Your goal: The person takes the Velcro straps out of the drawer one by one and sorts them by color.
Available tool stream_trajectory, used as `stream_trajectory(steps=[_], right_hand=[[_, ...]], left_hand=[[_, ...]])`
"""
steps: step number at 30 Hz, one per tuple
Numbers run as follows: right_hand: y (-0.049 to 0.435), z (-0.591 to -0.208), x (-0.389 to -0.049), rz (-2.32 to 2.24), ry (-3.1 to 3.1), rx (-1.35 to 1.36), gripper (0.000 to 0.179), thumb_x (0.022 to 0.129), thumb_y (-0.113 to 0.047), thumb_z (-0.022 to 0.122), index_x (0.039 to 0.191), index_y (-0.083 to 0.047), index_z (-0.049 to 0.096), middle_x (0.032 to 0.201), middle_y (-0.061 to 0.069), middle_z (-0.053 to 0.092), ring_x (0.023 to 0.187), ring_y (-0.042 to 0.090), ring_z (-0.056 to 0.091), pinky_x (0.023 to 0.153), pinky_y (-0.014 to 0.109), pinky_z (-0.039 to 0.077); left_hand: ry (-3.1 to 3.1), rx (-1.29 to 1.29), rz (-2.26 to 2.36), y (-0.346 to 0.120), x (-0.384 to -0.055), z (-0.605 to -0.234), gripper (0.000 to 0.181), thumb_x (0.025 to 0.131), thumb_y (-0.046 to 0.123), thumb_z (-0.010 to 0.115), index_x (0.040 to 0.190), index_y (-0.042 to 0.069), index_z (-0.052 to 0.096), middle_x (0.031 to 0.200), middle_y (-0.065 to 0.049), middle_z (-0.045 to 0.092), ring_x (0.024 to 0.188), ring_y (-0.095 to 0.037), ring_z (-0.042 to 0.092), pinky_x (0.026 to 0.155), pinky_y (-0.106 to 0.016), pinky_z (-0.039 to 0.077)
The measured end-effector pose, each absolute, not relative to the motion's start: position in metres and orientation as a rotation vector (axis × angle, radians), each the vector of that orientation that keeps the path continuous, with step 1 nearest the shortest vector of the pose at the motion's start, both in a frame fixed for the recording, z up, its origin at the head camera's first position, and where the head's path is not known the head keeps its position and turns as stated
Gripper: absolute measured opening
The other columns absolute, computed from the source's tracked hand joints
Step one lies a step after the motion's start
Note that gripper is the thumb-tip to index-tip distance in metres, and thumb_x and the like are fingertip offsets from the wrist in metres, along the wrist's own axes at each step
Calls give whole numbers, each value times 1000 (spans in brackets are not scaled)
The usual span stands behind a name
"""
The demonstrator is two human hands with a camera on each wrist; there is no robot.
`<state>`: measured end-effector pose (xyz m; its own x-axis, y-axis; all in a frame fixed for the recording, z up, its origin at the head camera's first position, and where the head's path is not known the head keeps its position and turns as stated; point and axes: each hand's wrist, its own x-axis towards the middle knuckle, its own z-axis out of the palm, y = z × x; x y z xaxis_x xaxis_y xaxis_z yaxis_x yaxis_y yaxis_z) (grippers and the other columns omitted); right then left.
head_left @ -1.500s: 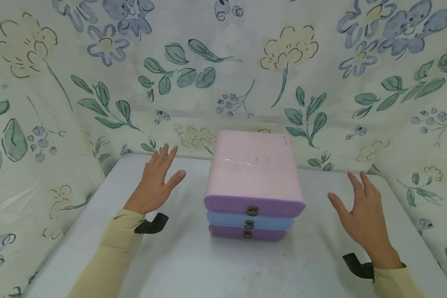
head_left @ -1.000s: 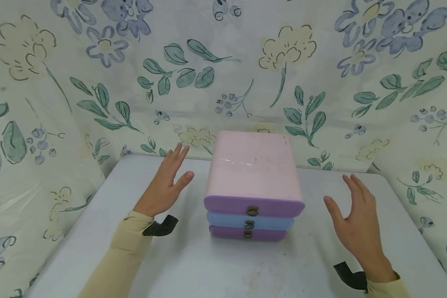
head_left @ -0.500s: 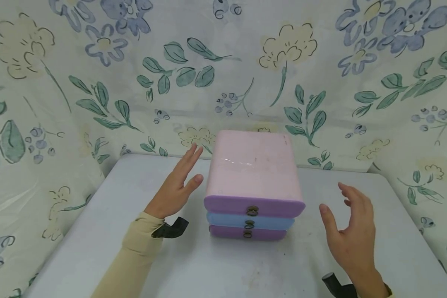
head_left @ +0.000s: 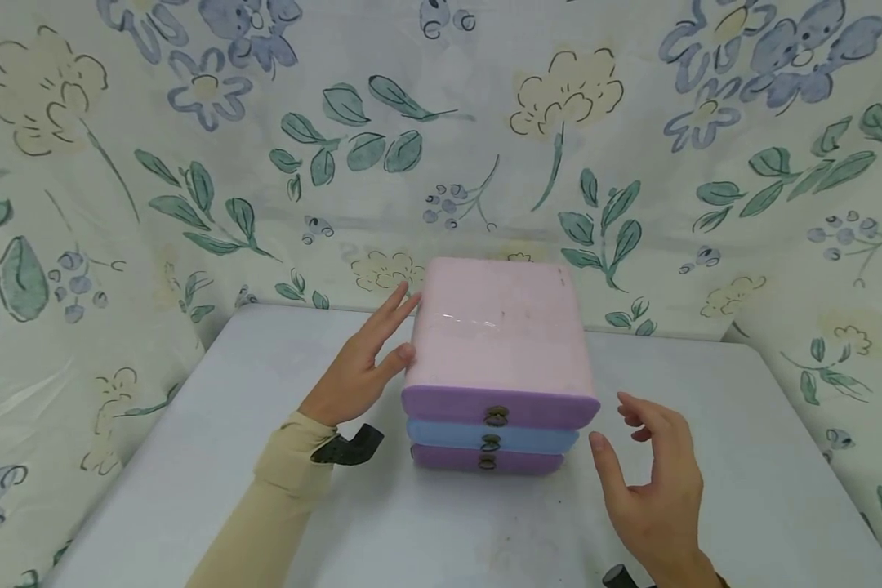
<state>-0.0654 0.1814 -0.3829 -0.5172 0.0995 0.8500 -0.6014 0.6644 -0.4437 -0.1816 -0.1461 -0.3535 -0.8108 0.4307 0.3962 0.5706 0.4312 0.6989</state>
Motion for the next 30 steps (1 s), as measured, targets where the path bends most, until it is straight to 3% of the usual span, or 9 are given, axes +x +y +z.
stream_trajectory(steps=[10, 19, 23, 27, 30], right_hand=[[157, -393, -62, 1000, -1942, 502, 49, 100, -37, 61, 119, 9, 64, 105, 16, 67, 94, 17, 59, 74, 20, 42], [140, -400, -66, 1104, -1934, 599, 34, 99, -27, 65, 114, 3, 68, 97, 11, 72, 75, 10, 60, 61, 19, 41], [134, -402, -67, 1173, -1958, 617, 29, 92, -14, 73, 116, 1, 68, 91, 10, 72, 71, 10, 58, 59, 19, 41], [127, -403, -68, 1214, -1998, 626, 40, 80, 3, 77, 119, 0, 67, 94, 10, 72, 70, 11, 58, 61, 18, 42], [124, -401, -69, 1247, -2027, 625, 43, 79, 6, 77, 121, 0, 67, 101, 12, 72, 74, 13, 62, 62, 17, 44]], left_hand=[[-2406, -1001, -1389, -139, -185, -358, 60, 105, 41, 50, 159, 19, 33, 168, 4, 15, 153, -21, 16, 119, -59, 19], [-2321, -1075, -1444, -134, -188, -360, 53, 106, 34, 52, 154, 14, 43, 167, 2, 21, 153, -20, 17, 121, -53, 19], [-2316, -1071, -1460, -133, -188, -360, 52, 106, 34, 52, 153, 14, 44, 167, 2, 21, 153, -20, 17, 120, -54, 19], [-2329, -1077, -1488, -133, -188, -359, 53, 106, 35, 51, 154, 15, 43, 167, 3, 19, 153, -19, 15, 121, -55, 18], [-2347, -1080, -1515, -135, -188, -358, 54, 106, 37, 51, 155, 17, 41, 167, 5, 17, 154, -17, 13, 121, -55, 17]])
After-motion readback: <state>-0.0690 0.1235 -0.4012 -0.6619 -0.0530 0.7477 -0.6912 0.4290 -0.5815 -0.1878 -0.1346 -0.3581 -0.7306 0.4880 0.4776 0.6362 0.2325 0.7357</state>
